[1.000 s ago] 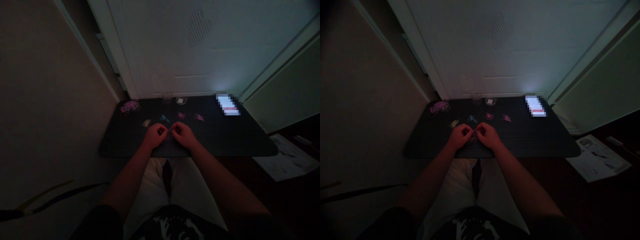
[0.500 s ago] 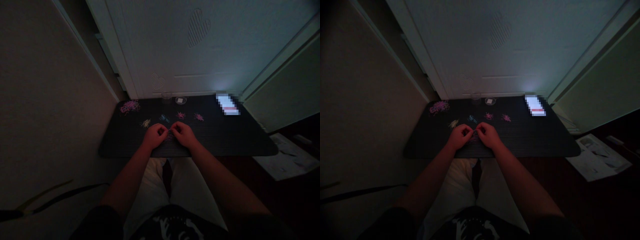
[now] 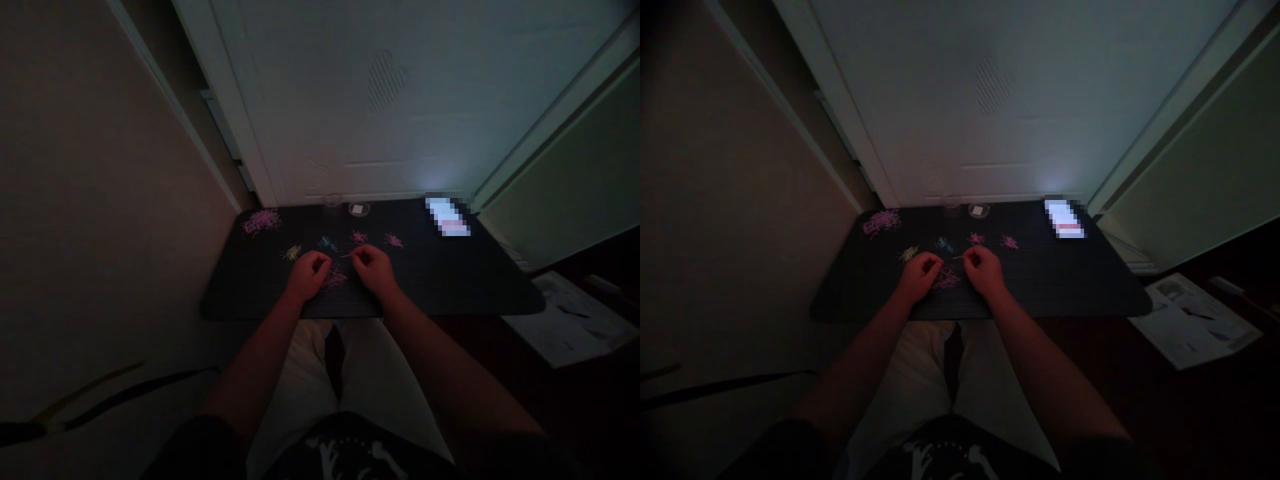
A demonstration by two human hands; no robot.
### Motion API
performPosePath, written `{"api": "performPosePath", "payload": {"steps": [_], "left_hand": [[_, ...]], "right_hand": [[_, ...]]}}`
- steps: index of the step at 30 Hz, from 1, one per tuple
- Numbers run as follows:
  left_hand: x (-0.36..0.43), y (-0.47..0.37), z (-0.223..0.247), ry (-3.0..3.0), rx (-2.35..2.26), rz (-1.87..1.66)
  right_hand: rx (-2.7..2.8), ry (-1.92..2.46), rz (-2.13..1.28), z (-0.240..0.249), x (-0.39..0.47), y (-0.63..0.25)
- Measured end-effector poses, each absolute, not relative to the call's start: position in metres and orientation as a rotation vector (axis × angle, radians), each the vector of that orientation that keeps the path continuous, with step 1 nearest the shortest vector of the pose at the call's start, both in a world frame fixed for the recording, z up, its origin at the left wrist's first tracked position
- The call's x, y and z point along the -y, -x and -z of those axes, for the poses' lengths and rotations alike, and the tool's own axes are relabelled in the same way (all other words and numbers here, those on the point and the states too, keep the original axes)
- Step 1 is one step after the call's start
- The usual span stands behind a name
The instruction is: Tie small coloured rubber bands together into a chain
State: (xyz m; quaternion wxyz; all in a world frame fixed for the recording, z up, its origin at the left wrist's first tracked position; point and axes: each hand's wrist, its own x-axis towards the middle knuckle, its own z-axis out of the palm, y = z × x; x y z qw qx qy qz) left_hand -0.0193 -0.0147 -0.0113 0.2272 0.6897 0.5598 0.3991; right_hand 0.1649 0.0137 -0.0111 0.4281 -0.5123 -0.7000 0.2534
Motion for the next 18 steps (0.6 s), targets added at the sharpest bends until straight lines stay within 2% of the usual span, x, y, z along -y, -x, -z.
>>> {"api": "performPosePath", "payload": {"steps": [9,14,18], "left_hand": [[0.014,0.018,0.011,-1.905,-1.557,-1.111],[0.015,0.019,0.008,-1.882,-1.56,-1.106],[0.016,0.025,0.007,-1.675,-1.568,-1.259]], "right_hand": [[1.732,1.785,-0.2,-0.004,-0.053,-0.24],[1.944,1.902,-0.151,-0.006,-0.067,-0.252],[1.942,1.89,-0.157,-0.006,-0.066,-0.259]]}}
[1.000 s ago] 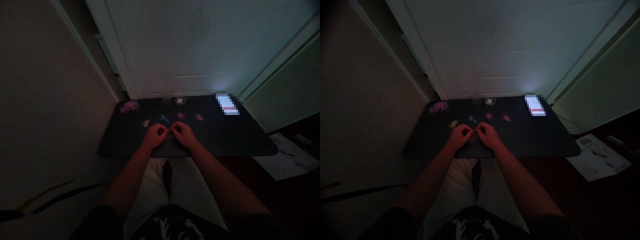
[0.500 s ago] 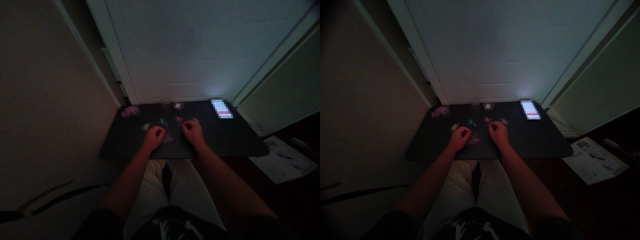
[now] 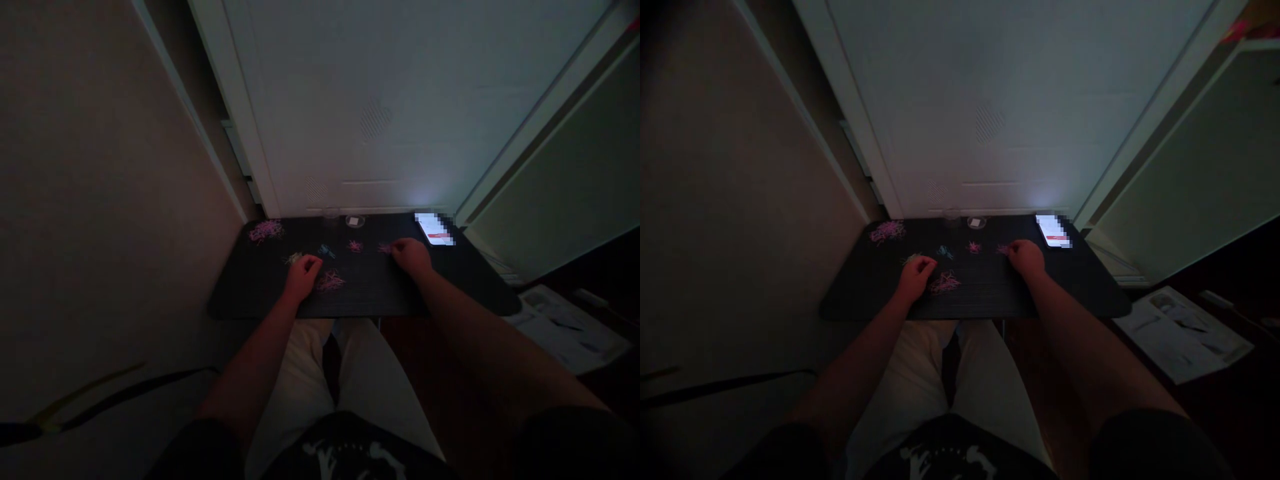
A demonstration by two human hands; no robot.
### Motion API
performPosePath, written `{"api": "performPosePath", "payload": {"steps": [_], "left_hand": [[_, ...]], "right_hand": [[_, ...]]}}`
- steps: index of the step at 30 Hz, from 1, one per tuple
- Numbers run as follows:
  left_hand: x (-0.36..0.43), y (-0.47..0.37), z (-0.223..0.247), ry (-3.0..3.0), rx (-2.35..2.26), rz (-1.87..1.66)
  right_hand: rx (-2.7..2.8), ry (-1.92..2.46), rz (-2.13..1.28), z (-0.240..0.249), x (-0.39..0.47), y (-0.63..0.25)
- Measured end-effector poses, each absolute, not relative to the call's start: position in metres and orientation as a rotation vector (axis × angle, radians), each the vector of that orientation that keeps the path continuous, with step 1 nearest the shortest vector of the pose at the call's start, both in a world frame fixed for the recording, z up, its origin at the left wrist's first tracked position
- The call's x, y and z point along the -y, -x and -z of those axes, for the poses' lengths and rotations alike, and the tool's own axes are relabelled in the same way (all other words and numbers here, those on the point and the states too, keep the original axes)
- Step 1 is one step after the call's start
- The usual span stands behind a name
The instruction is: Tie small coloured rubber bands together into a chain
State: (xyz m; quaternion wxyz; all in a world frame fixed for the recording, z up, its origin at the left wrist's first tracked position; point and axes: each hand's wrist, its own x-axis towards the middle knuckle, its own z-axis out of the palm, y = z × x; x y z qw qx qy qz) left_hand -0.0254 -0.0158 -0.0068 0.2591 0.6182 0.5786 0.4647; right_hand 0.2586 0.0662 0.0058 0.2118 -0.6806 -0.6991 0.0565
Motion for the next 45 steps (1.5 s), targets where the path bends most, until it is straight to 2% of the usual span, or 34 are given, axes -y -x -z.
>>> {"api": "performPosePath", "payload": {"steps": [10,17,19,24,27,33,38,45], "left_hand": [[0.036,0.045,0.005,-1.362,-1.565,-1.443],[0.064,0.114,0.007,-1.396,-1.942,-1.515],[0.063,0.137,0.005,-1.371,-2.058,-1.432],[0.049,0.166,-0.003,-1.545,-2.164,-0.921],[0.039,0.162,-0.004,-1.609,-2.259,-0.803],[0.032,0.14,0.0,-1.719,-2.331,-0.826],[0.047,0.107,0.001,-1.785,-2.13,-0.904],[0.051,0.044,0.0,-2.06,-1.749,-0.731]], "right_hand": [[1.798,1.727,-0.237,-0.022,-0.048,-0.265],[2.234,1.311,-0.588,-0.011,-0.037,-0.218],[2.245,1.28,-0.646,-0.005,-0.038,-0.205],[2.169,1.374,-0.574,0.007,-0.04,-0.192],[2.187,1.37,-0.518,0.01,-0.038,-0.193],[2.191,1.383,-0.495,0.009,-0.035,-0.194],[2.455,1.102,-0.379,0.006,-0.027,-0.188],[2.567,0.903,-0.454,0.003,-0.018,-0.18]]}}
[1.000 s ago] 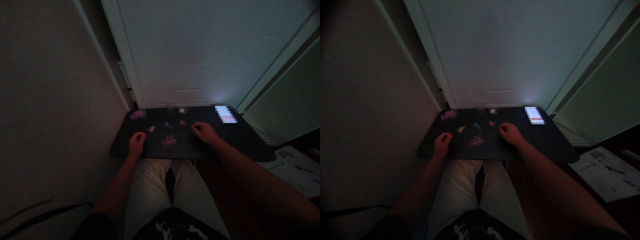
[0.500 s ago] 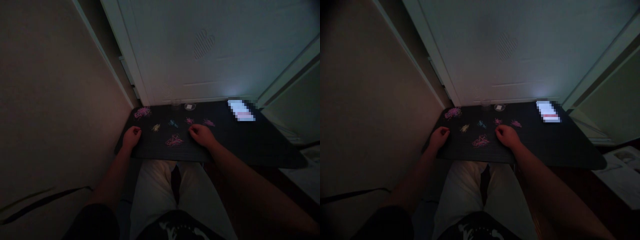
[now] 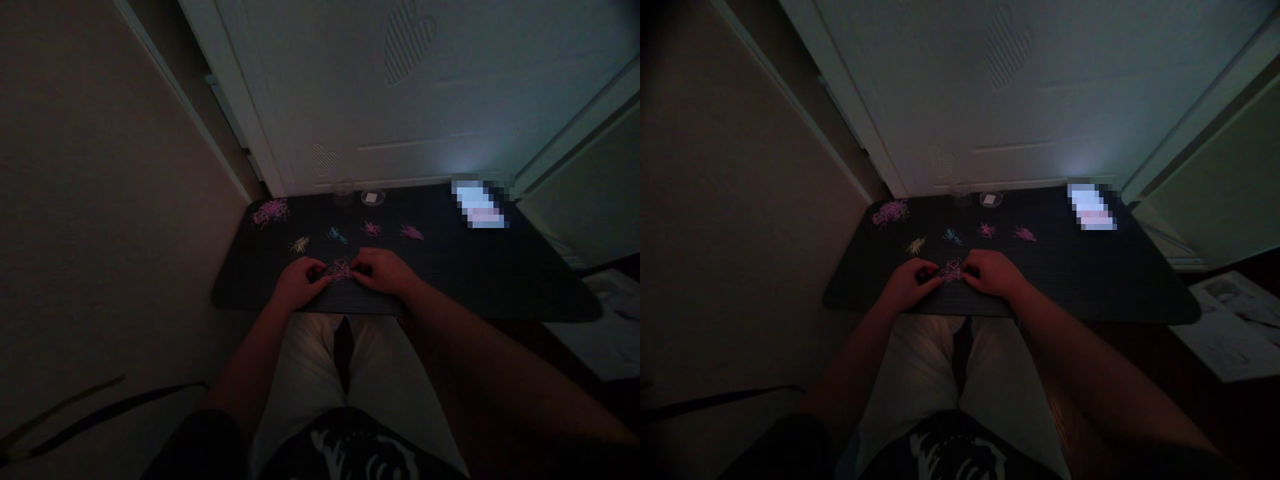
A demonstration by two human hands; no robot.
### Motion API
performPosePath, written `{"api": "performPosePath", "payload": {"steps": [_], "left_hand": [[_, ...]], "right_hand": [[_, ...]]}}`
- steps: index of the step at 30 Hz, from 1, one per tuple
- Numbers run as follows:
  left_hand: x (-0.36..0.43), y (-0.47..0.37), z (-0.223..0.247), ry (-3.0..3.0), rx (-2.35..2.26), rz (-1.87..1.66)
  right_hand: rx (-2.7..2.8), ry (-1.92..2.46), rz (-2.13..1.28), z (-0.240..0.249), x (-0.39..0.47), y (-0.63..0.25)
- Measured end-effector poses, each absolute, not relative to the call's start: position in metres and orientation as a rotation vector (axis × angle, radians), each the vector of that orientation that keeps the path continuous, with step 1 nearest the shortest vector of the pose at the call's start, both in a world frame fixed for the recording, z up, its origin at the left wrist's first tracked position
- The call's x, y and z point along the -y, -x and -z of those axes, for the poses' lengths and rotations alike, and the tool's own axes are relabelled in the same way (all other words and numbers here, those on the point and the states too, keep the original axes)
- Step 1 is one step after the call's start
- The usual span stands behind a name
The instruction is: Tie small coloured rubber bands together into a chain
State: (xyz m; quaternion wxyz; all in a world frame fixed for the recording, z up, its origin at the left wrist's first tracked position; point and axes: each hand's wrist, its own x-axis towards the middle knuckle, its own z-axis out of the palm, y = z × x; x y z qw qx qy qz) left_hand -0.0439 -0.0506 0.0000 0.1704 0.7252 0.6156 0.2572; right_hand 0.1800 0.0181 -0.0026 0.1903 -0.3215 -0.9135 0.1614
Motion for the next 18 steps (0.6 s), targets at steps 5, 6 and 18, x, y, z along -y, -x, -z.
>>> {"api": "performPosePath", "payload": {"steps": [5,6,18], "left_hand": [[0.037,0.027,-0.006,-2.036,-1.697,-0.705],[0.034,0.026,-0.007,-2.0,-1.679,-0.727],[-0.035,-0.05,-0.048,-0.726,-1.013,-1.707]], "right_hand": [[2.575,0.907,-0.452,0.004,-0.019,-0.179],[2.569,0.905,-0.453,0.004,-0.02,-0.179],[2.506,0.905,-0.527,0.008,-0.023,-0.179]]}}
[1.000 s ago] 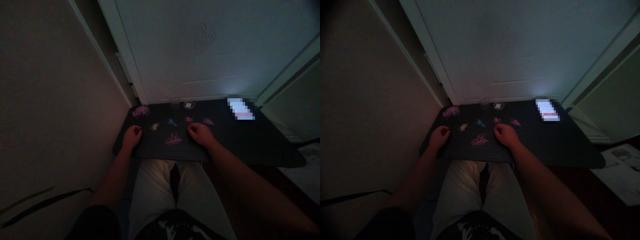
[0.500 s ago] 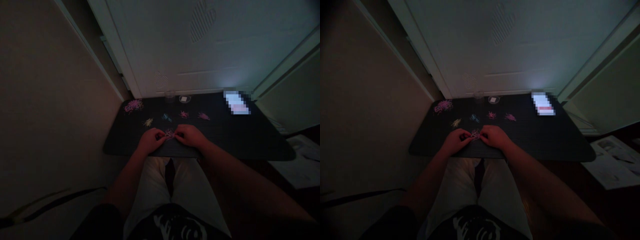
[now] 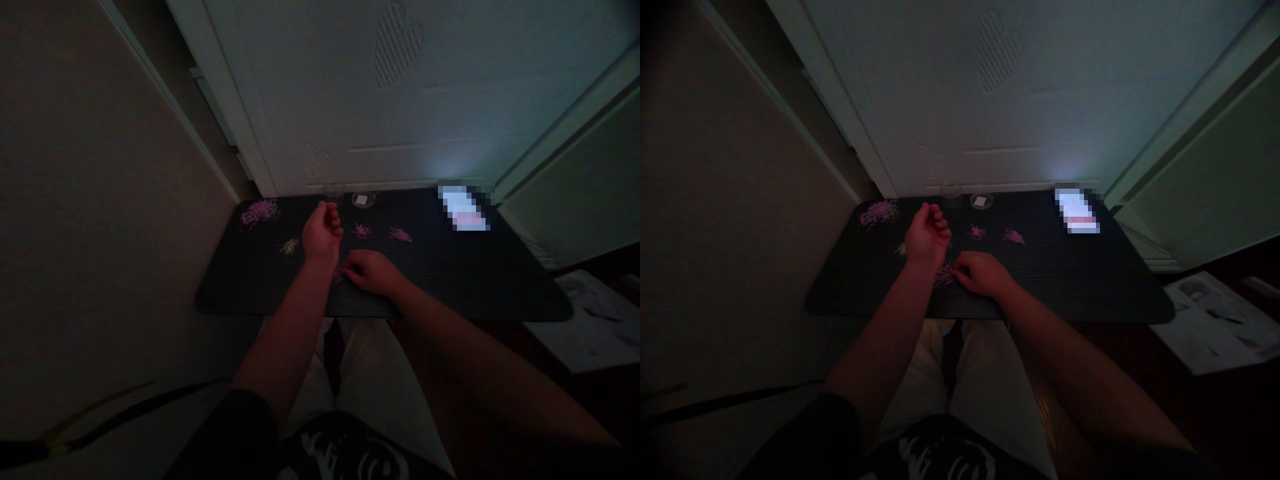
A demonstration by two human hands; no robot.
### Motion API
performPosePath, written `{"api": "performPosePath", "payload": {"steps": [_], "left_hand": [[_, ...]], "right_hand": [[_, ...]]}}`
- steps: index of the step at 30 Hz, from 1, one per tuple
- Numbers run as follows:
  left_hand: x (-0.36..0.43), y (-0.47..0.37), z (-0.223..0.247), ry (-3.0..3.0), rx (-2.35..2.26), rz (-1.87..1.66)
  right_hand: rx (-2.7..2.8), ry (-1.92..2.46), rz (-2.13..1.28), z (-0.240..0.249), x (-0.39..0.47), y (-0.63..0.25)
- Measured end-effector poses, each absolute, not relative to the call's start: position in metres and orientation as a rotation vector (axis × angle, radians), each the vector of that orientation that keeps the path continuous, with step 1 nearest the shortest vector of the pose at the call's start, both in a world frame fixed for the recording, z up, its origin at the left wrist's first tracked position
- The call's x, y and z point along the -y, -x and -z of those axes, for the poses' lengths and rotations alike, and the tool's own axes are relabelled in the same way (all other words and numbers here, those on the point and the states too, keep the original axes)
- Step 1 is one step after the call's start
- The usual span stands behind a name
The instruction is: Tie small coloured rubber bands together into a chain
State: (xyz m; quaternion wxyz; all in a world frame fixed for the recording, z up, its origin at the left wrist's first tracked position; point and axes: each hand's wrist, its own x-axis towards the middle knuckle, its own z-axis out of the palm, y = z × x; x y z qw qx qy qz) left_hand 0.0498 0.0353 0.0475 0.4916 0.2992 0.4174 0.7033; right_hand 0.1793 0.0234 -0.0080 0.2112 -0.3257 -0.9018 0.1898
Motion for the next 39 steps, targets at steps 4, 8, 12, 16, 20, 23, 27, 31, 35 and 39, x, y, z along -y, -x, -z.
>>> {"api": "performPosePath", "payload": {"steps": [4,8,12,16,20,23,27,31,35,39], "left_hand": [[-0.042,-0.066,-0.055,-1.113,-1.104,-1.671],[-0.033,-0.037,-0.046,-1.955,-1.271,-1.274],[-0.014,0.005,-0.028,-2.204,-1.432,-0.991],[0.003,0.022,-0.01,-2.242,-1.463,-0.968],[0.013,0.021,-0.003,-2.205,-1.432,-1.015],[0.015,0.02,-0.002,-2.213,-1.376,-0.987],[0.014,0.022,0.001,-2.205,-1.397,-0.983],[0.011,0.022,0.004,-2.137,-1.503,-1.027],[0.01,0.021,0.005,-2.059,-1.558,-1.039],[0.009,0.02,0.005,-2.01,-1.569,-1.045]], "right_hand": [[2.473,0.943,-0.541,0.009,-0.022,-0.18],[2.451,0.94,-0.545,0.007,-0.021,-0.18],[2.489,0.938,-0.489,0.003,-0.018,-0.178],[2.484,0.87,-0.478,0.003,-0.013,-0.174],[2.441,0.824,-0.511,0.003,-0.007,-0.167],[2.41,0.848,-0.524,0.002,-0.005,-0.161],[2.382,0.882,-0.544,0.0,-0.011,-0.154],[2.316,0.92,-0.58,0.001,-0.019,-0.151],[2.201,0.942,-0.653,0.006,-0.023,-0.152],[2.117,0.989,-0.693,0.01,-0.022,-0.154]]}}
